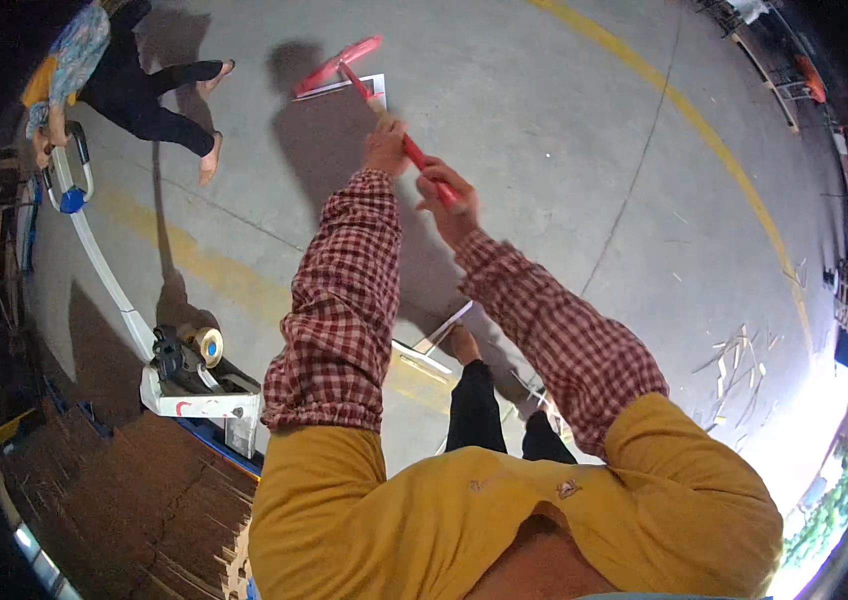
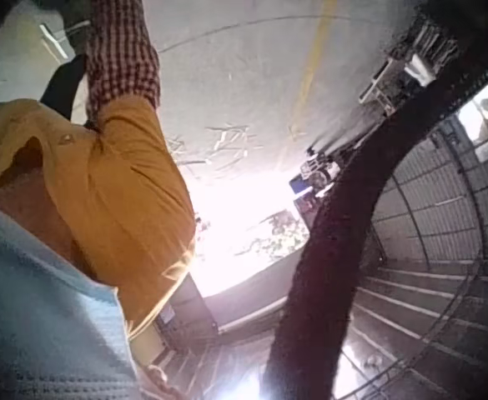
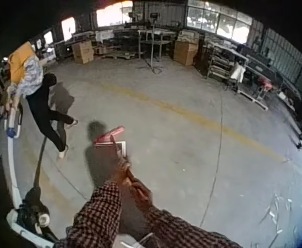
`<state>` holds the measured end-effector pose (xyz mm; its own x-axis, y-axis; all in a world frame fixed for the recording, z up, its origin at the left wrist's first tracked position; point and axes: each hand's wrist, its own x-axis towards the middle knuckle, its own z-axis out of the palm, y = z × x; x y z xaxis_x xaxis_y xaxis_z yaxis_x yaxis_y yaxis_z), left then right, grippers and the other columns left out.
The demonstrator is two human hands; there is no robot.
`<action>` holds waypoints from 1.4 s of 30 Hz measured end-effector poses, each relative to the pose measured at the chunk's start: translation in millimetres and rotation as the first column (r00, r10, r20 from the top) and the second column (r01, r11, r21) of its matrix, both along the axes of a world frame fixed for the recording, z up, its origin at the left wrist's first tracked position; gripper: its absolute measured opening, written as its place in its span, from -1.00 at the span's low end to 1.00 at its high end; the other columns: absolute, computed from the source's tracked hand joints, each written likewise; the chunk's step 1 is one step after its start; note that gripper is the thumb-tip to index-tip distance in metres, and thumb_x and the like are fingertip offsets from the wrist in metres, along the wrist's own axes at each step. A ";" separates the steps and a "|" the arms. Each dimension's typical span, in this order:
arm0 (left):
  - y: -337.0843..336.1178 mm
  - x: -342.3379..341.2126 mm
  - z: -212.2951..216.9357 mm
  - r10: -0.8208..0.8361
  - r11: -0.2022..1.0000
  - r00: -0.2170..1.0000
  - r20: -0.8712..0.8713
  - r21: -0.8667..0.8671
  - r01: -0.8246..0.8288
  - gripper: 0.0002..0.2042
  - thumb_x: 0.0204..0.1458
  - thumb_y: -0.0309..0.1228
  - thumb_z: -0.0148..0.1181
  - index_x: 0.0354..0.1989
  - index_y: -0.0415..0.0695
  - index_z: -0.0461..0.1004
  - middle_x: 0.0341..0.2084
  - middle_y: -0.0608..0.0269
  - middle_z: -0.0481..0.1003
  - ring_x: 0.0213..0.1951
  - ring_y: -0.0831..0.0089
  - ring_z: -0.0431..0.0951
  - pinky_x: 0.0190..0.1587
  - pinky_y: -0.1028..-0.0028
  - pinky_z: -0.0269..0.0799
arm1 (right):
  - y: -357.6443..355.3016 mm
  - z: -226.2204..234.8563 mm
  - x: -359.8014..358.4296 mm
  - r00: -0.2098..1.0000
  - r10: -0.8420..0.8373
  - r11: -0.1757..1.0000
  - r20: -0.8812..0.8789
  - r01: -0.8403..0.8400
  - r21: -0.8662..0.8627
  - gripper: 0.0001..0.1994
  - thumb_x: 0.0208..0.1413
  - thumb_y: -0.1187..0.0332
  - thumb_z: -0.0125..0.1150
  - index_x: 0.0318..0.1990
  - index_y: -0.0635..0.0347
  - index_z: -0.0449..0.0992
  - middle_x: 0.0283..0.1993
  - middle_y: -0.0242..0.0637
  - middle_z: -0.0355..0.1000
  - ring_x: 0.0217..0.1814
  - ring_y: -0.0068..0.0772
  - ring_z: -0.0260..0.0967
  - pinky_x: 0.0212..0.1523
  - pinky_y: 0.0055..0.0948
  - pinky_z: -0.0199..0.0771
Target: Sweeping cardboard debris and paper scraps into a pile and picking up long strips of material in a warehouse.
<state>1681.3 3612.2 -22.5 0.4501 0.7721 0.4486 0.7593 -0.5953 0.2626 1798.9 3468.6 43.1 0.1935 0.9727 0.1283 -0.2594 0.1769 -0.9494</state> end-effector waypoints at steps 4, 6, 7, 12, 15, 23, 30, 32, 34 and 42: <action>-106.9 -20.7 -36.9 -0.013 0.965 0.986 0.165 -0.256 0.056 -0.93 -0.26 -0.47 0.03 -0.54 -0.12 0.31 -0.46 0.12 0.37 -0.29 0.12 0.37 -0.22 0.24 0.25 | -108.5 -28.5 -18.7 0.998 0.050 0.969 -0.047 -0.060 -0.240 -0.85 -0.02 0.46 0.02 -0.25 0.19 0.34 -0.36 -0.45 0.27 -0.42 -0.68 0.19 -0.45 -0.68 0.29; -197.0 -6.2 -31.8 -0.115 0.967 0.993 0.006 -0.229 0.114 -0.96 -0.29 -0.50 0.00 -0.62 -0.13 0.29 -0.52 0.09 0.35 -0.34 0.14 0.37 -0.21 0.27 0.24 | -207.7 -5.3 13.7 0.999 0.025 0.961 -0.037 -0.034 -0.273 -0.76 -0.04 0.46 0.05 -0.16 0.19 0.35 -0.37 -0.44 0.32 -0.34 -0.62 0.24 -0.31 -0.64 0.31; -244.9 8.0 -23.4 -0.210 0.926 0.971 0.117 -0.295 0.236 -0.94 -0.31 -0.52 0.01 -0.68 -0.14 0.27 -0.54 0.06 0.33 -0.38 0.15 0.36 -0.27 0.29 0.23 | -257.6 14.9 36.0 0.986 0.072 0.938 0.149 -0.016 -0.346 -0.72 -0.05 0.44 0.08 -0.12 0.20 0.35 -0.19 -0.34 0.33 -0.20 -0.54 0.24 -0.19 -0.58 0.27; -487.1 94.2 44.9 -0.380 0.718 0.812 0.443 -0.413 0.561 -0.81 -0.34 -0.31 0.15 -0.77 -0.08 0.28 -0.74 0.19 0.31 -0.49 0.23 0.36 -0.38 0.27 0.21 | -478.0 174.4 136.9 0.966 0.248 0.827 0.076 -0.170 -0.536 -0.91 -0.06 0.50 0.05 -0.36 0.29 0.36 -0.04 -0.03 0.22 -0.38 -0.55 0.27 -0.39 -0.62 0.32; -595.6 133.4 79.8 -0.379 0.566 0.802 0.461 -0.571 0.595 -0.86 -0.38 -0.35 0.13 -0.73 -0.05 0.29 -0.74 0.24 0.30 -0.51 0.25 0.36 -0.40 0.29 0.21 | -563.1 248.4 170.8 0.923 0.326 0.747 0.205 -0.118 -0.655 -0.95 -0.09 0.52 0.05 -0.49 0.31 0.36 -0.04 0.03 0.23 -0.33 -0.46 0.33 -0.32 -0.52 0.35; -757.6 71.2 55.7 -0.266 0.747 0.870 0.416 -0.480 0.459 -0.81 -0.34 -0.28 0.10 -0.80 -0.10 0.32 -0.77 0.10 0.32 -0.57 0.11 0.37 -0.47 0.22 0.21 | -732.4 183.3 146.2 0.936 0.321 0.862 0.147 -0.224 -0.455 -0.88 -0.07 0.49 0.07 -0.34 0.32 0.38 -0.10 -0.16 0.31 -0.12 -0.44 0.26 -0.14 -0.45 0.27; -929.2 68.5 -5.7 -0.174 0.847 0.977 0.120 -0.488 0.210 -0.71 -0.24 -0.20 0.10 -0.78 -0.14 0.34 -0.76 0.03 0.33 -0.59 0.14 0.39 -0.46 0.24 0.23 | -914.6 86.9 120.9 0.940 0.329 0.905 0.089 -0.288 -0.312 -0.92 -0.05 0.47 0.08 -0.38 0.26 0.37 -0.24 -0.32 0.30 -0.51 -0.68 0.23 -0.56 -0.68 0.31; -998.8 121.8 -5.5 -0.296 0.829 0.900 0.320 -0.381 0.409 -0.71 -0.22 -0.17 0.10 -0.79 -0.08 0.32 -0.81 0.10 0.28 -0.64 0.18 0.34 -0.48 0.27 0.21 | -978.1 130.6 171.9 0.931 0.314 0.856 0.186 -0.192 -0.480 -0.87 -0.07 0.47 0.11 -0.31 0.22 0.39 -0.48 -0.42 0.31 -0.56 -0.74 0.20 -0.64 -0.73 0.23; -1069.7 181.9 7.1 -0.214 0.921 0.613 0.761 -0.053 0.386 -0.71 -0.17 -0.24 0.06 -0.82 -0.05 0.22 -0.81 0.20 0.26 -0.65 0.21 0.31 -0.49 0.30 0.19 | -1036.8 188.3 215.5 0.915 0.282 0.799 0.289 -0.057 -0.599 -0.83 -0.09 0.45 0.13 -0.28 0.19 0.40 -0.47 -0.46 0.32 -0.56 -0.76 0.19 -0.65 -0.77 0.21; -1268.9 275.1 118.5 -0.487 0.533 0.548 0.680 -0.266 0.803 -0.80 -0.25 -0.29 0.04 -0.78 -0.10 0.32 -0.79 0.11 0.32 -0.66 0.16 0.39 -0.61 0.28 0.20 | -1225.4 298.2 175.2 0.737 0.083 0.848 0.671 0.301 -0.436 -0.91 -0.13 0.48 0.15 -0.48 0.31 0.39 -0.22 -0.17 0.38 -0.40 -0.53 0.30 -0.44 -0.61 0.30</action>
<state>1956.4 2343.3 96.0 0.7625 0.5028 0.4071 -0.1228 -0.5053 0.8541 1974.1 2243.2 341.4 0.3582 0.9080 -0.2172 0.4366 -0.3686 -0.8207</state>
